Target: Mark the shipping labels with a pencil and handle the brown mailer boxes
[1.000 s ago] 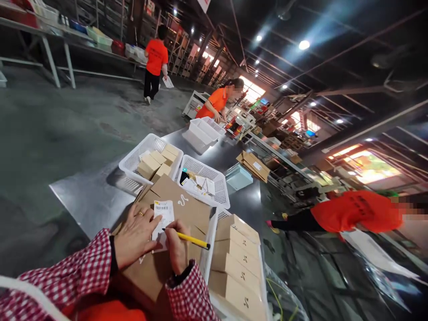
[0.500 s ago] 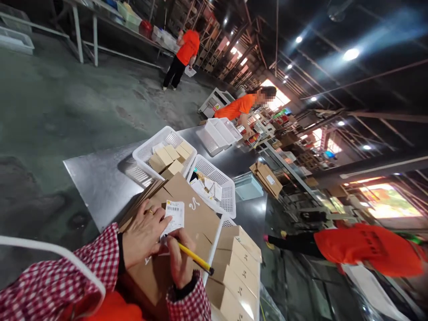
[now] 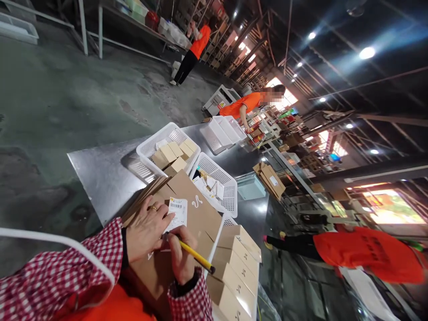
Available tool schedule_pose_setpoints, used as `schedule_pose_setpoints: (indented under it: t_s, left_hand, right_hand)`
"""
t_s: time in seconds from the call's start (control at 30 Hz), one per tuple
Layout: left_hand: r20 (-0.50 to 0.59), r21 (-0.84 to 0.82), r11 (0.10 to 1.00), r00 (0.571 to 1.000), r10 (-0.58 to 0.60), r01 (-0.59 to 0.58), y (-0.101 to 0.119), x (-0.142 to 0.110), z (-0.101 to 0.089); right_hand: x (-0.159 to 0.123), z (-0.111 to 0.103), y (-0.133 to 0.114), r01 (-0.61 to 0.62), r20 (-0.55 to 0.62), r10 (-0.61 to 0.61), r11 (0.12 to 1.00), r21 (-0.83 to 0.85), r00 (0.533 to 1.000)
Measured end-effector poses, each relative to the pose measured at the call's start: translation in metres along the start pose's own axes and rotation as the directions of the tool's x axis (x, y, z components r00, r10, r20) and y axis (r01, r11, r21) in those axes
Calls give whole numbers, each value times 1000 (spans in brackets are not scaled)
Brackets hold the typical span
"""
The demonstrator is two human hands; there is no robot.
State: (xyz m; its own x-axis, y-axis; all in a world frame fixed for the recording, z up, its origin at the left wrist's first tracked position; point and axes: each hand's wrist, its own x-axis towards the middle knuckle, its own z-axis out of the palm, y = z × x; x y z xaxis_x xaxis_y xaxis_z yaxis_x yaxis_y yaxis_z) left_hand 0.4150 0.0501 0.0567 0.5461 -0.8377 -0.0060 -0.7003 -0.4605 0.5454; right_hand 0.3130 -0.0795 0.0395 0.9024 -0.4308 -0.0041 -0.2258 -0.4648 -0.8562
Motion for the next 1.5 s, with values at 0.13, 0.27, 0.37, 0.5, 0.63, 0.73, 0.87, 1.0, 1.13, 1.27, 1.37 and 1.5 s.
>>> schedule_pose_setpoints:
  t_s: [0.13,0.27,0.37,0.5,0.63,0.73,0.87,1.0,1.13,1.27,1.37,1.5]
  left_hand:
    - [-16,7,1000,1000,10,-9,-1,0,4]
    - [-49,16,1000,999,20,-20,-2,1,7]
    - [-44,23,1000,999,19,-18,-2,1,8]
    - [-45,31,999,999,24,-22,-3,-1,8]
    - [-68,28,999,997,35,-33,-4,-2,9]
    - [-70,43,998,997,41,-38,-3,-1,9]
    - [-53,30,999,998,24,-23,-2,-1,7]
    - [-32,30,999,999,24,-23,-3,-1,6]
    - [-47,42,999,998,33,-31,-2,-1,6]
    - [-63,49,998,998,31,-28,-1,-1,7]
    - [-79,48,998,996,45,-41,-1,-2,6]
    - [-72,45,998,997,35,-32,-2,-3,6]
  right_hand:
    - [-2,-1,3,-4,15,3,1000,27,1000]
    - [0,0,-1,20,-10,-20,1000,-5,1000]
    - [2,-1,-2,43,-42,-43,999,-14,998]
    - [2,-2,4,43,-1,-43,999,26,999]
    - [2,-3,5,12,36,-15,998,59,999]
    - [2,-3,2,25,35,-27,998,61,999]
    - [3,-3,-3,28,22,-29,998,53,999]
    - [4,-3,-2,20,8,-21,999,33,1000]
    - [2,-4,1,54,8,-54,999,4,998]
    - [1,-8,2,86,-188,-104,991,-101,977]
    - [2,-10,2,105,-134,-118,989,-104,984]
    - [2,-10,6,141,-54,-144,988,-68,988]
